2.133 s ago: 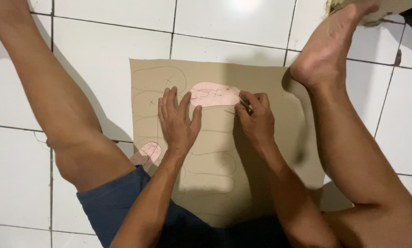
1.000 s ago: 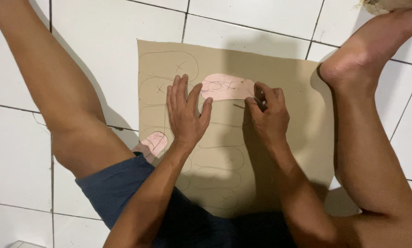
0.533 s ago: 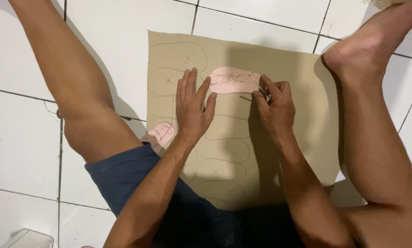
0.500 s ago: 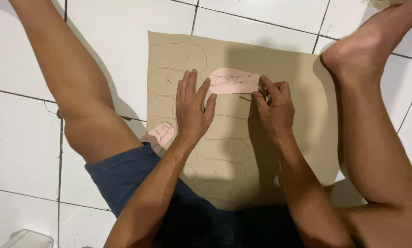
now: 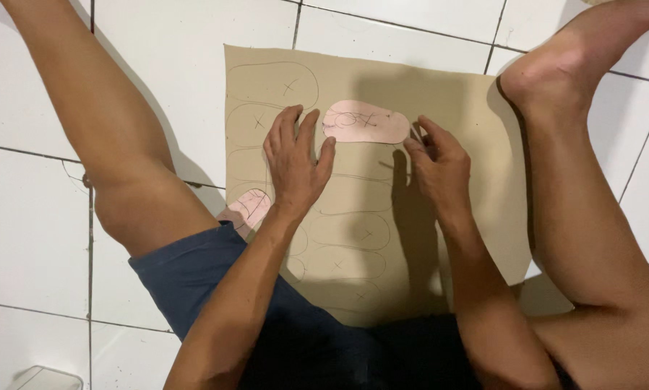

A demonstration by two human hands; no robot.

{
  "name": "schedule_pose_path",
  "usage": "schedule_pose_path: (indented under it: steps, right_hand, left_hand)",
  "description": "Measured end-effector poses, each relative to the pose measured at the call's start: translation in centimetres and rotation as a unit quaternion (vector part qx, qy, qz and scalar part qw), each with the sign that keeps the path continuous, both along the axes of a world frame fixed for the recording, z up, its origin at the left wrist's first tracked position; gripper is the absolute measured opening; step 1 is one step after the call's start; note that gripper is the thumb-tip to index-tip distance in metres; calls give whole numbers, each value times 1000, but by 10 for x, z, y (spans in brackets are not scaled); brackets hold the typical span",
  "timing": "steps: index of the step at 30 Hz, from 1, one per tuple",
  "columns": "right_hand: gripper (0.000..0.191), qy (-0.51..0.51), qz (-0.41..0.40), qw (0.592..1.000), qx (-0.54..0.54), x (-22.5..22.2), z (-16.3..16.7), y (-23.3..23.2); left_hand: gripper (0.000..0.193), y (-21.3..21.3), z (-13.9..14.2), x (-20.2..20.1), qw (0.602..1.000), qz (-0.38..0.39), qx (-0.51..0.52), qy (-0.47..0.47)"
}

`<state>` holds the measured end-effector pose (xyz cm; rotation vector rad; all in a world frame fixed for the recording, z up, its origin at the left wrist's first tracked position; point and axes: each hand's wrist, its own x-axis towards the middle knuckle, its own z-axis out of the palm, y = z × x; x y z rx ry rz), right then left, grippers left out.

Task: The person sits on a tiled floor with a cardboard pattern sheet marked with sole outlines. They hold pink sandal insole pieces, turn them over, and mark or trim them with a small hand tool, working one piece at a time and setting finished pieces aside.

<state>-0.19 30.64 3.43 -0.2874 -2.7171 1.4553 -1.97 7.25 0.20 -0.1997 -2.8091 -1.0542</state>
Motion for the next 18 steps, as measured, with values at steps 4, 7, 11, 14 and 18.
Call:
schedule_pose_path:
  steps: [4,7,11,14,18]
  right_hand:
    - [44,-77,-67,989,-104,17,21,5]
    - [63,-205,-125,969,-66,31,36,2]
    - [52,-166,-12,973,-160,49,41,-16]
    - [42,-182,24,954,-236,58,35,-32]
    - [29,-179,-14,957,-228,64,30,-41]
  left_hand:
    - [60,-1,8,-4,1000,-16,-11,-11]
    - [70,-3,7,-14,998,-54,-21,-6]
    - [62,-11,0,-32,996,-64,-54,11]
    - [60,-15,-2,-44,998,-48,-31,-6]
    - [60,-16,-2,-48,997,-50,5,-65]
